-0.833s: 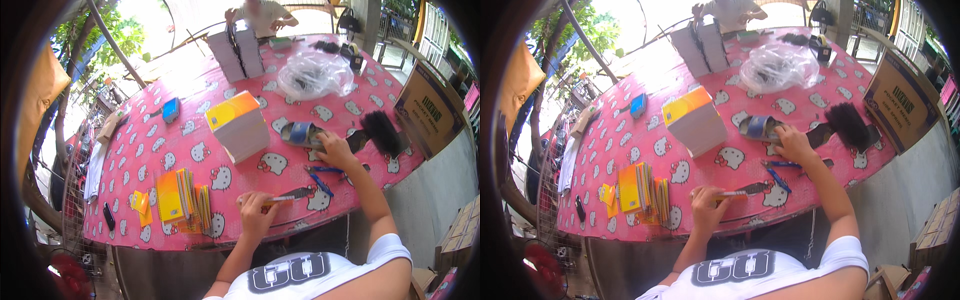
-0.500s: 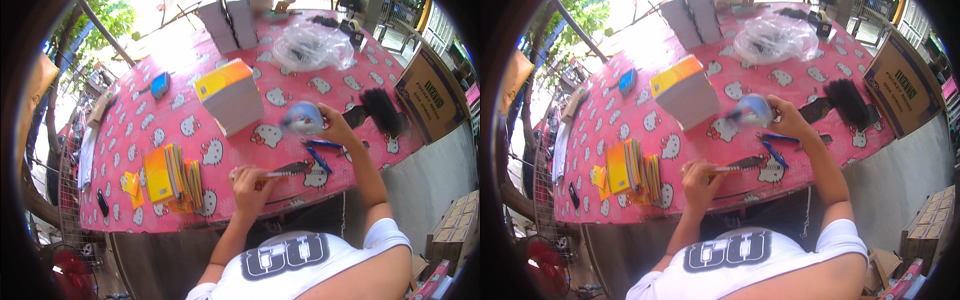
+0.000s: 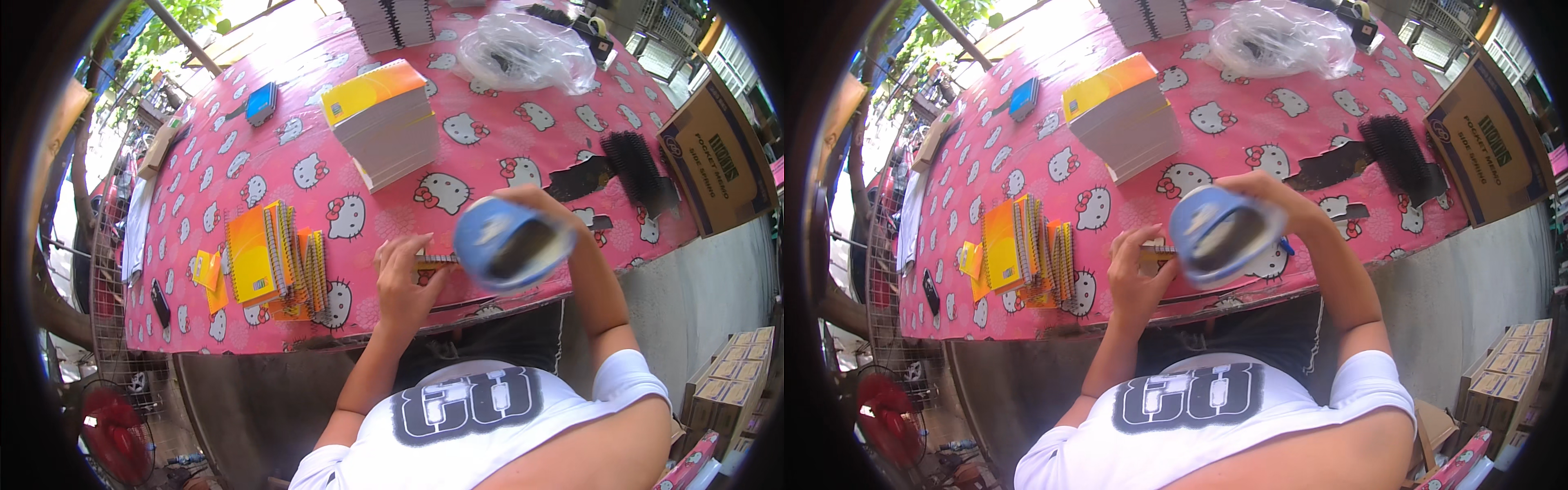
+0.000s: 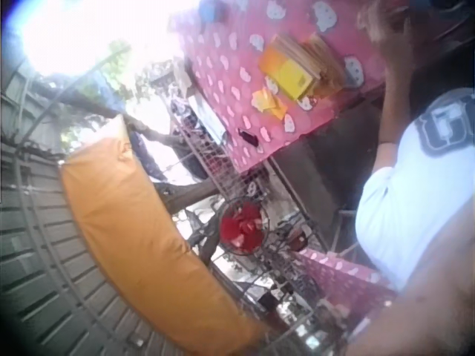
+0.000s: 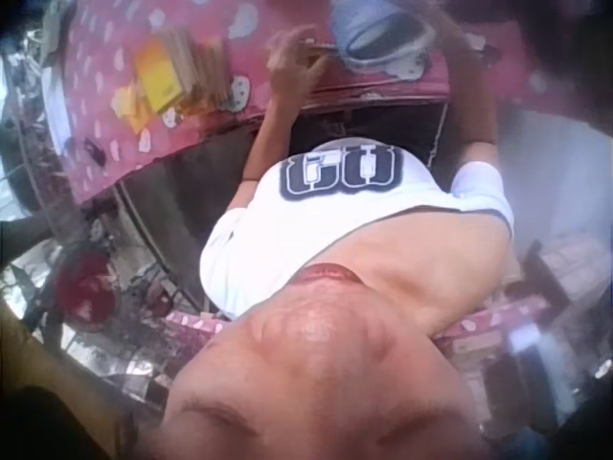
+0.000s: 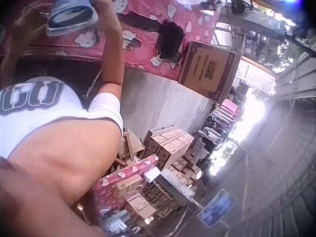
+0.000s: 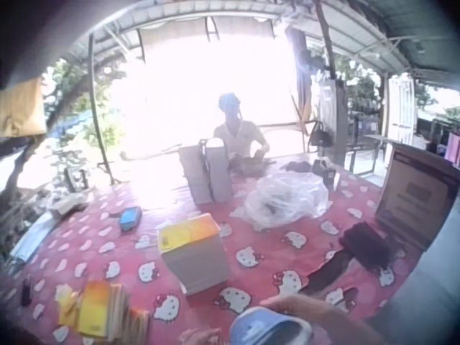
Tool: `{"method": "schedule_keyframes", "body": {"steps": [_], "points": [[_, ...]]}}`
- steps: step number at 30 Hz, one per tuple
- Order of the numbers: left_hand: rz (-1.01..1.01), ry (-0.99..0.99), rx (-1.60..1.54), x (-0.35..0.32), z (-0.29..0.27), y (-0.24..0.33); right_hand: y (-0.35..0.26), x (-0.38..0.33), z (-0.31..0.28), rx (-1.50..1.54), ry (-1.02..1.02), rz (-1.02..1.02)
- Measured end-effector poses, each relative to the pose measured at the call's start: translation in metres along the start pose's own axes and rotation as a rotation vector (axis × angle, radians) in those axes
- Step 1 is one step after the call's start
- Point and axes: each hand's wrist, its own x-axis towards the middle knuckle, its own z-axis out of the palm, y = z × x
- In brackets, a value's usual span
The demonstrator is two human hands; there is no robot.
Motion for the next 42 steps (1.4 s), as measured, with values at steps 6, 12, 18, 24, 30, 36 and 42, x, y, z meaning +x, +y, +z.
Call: {"method": "schedule_keyframes", "body": {"steps": [6,12,18,24,30,36,42], "points": [[-0.126,0.057,-0.162,-0.002,-0.019,-0.008,-0.008,0.019,0.013,-0.104,0.126,0.009],[-0.424,0.147,-0.650,-0.020,-0.015,-0.028,-0.001,0.033,0.025,0.112,0.026,-0.023],[-0.453,0.122,-0.775,-0.022,-0.019,-0.039,0.002,0.040,0.031,-0.287,0.179,0.032],[-0.479,0.170,-0.876,-0.019,-0.017,-0.037,0.003,0.041,0.034,-0.017,0.167,0.069],[-0.467,0.124,-0.860,-0.022,-0.021,-0.043,0.013,0.033,0.005,-0.601,0.363,0.091],[-0.382,0.077,-0.868,-0.008,-0.024,-0.028,0.065,-0.040,-0.059,-1.140,0.655,0.382],[0.197,0.357,-0.189,0.000,-0.028,0.006,0.031,-0.069,0.017,-1.111,0.568,0.187]]}}
